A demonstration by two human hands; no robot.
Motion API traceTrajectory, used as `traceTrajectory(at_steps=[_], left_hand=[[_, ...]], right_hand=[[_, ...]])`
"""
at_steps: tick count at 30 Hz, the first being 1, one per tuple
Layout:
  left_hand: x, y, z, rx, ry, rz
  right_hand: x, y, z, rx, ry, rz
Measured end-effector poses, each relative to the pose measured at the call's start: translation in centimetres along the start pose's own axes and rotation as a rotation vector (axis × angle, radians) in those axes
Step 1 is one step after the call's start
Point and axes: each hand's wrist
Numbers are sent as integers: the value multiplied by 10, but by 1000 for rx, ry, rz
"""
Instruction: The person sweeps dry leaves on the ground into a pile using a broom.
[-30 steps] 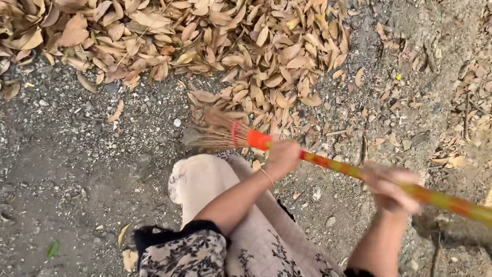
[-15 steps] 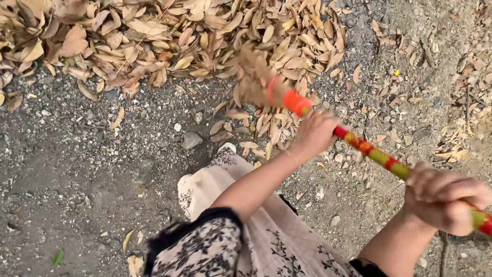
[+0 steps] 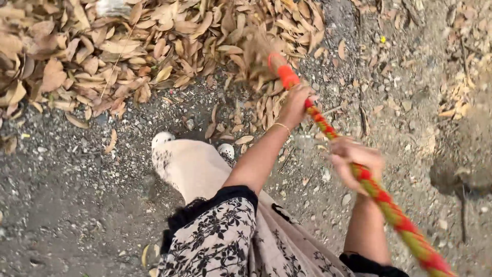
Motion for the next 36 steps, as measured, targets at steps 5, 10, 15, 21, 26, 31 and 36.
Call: traceTrajectory(at_steps=[5, 10, 15, 21, 26, 31, 36], left_hand=[[-19, 129, 15, -178, -30, 201], [-81, 171, 54, -244, -558, -57], [-135, 57, 89, -429, -1276, -77], [-49, -73, 16, -187, -1468, -389], [96, -98, -30, 298, -1428, 111], [155, -83, -43, 419, -1442, 184], [121, 4, -61, 380, -1374, 277]], right_hand=[[-55, -40, -73, 210, 543, 154], [-180, -36, -113, 246, 832, 268], [-77, -81, -9, -168, 945, 640], [-5, -37, 107, -305, 654, 1118], [47, -11, 162, -56, 1135, 844], [79, -7, 182, -82, 1256, 833], [81, -81, 138, -134, 1305, 849]])
Point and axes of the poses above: each hand's wrist, its own x-axis towards the middle knuckle, its own z-axis out of the palm, y = z × x, and after that the axes turned 15 degrees about -x, right-handed
